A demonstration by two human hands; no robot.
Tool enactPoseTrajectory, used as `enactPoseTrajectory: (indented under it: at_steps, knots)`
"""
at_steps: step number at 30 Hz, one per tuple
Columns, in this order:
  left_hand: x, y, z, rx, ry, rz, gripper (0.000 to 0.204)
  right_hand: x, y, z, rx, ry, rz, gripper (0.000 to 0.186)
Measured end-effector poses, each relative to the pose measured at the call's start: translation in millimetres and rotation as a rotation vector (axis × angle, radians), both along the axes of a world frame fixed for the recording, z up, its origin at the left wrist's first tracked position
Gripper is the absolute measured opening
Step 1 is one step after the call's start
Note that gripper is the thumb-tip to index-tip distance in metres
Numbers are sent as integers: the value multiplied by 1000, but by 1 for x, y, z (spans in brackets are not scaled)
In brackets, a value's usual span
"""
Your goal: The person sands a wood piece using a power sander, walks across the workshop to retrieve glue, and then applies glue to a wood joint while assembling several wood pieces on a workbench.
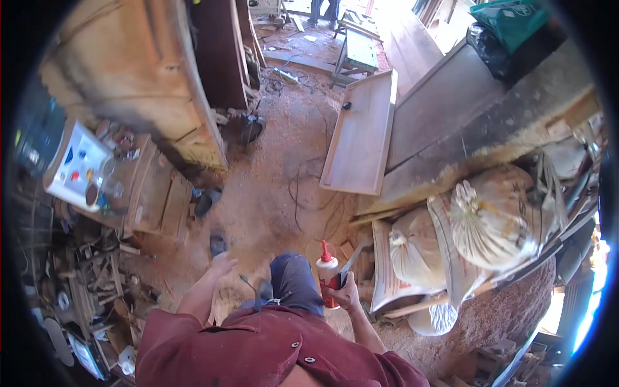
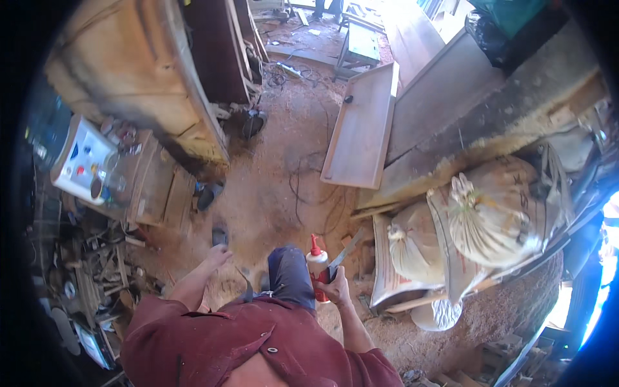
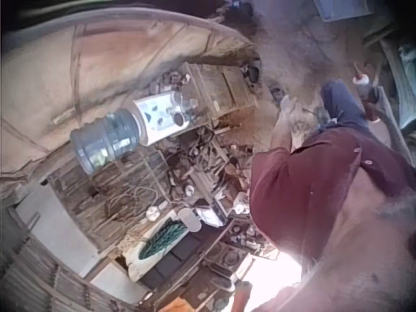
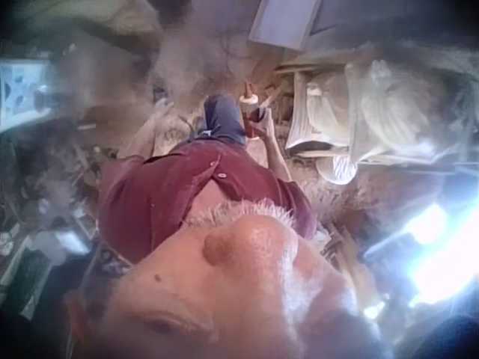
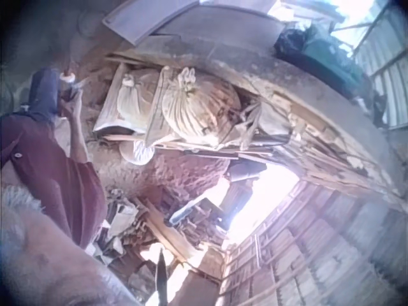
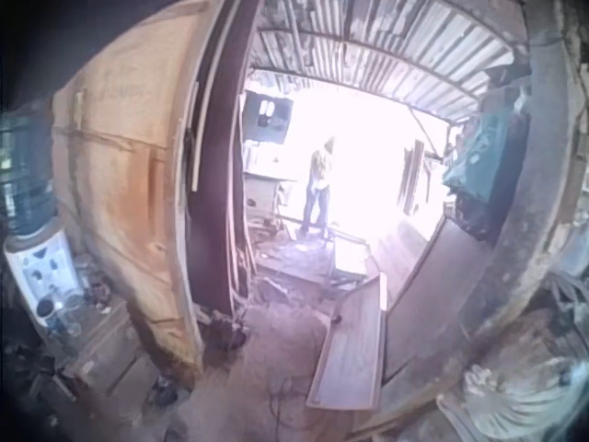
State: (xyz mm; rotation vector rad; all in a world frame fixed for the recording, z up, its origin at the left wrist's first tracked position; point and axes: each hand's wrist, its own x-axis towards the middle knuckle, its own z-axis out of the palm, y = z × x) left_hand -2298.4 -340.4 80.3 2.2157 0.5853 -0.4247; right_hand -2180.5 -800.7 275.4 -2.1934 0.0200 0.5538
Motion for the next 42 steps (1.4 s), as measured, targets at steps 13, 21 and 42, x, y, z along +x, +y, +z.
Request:
enactPoseTrajectory:
  at_steps: [13, 21, 42]
  knots:
    - [225, 117, 80, 254, 430, -96, 46, 436, 214, 26, 108, -10, 298, 72]
    - [633, 144, 175, -153, -53, 228, 61, 686, 305, 54, 189, 26, 328, 73]
    - [1195, 295, 366, -604, -490, 427, 70, 1180, 538, 194, 72, -72, 304, 66]
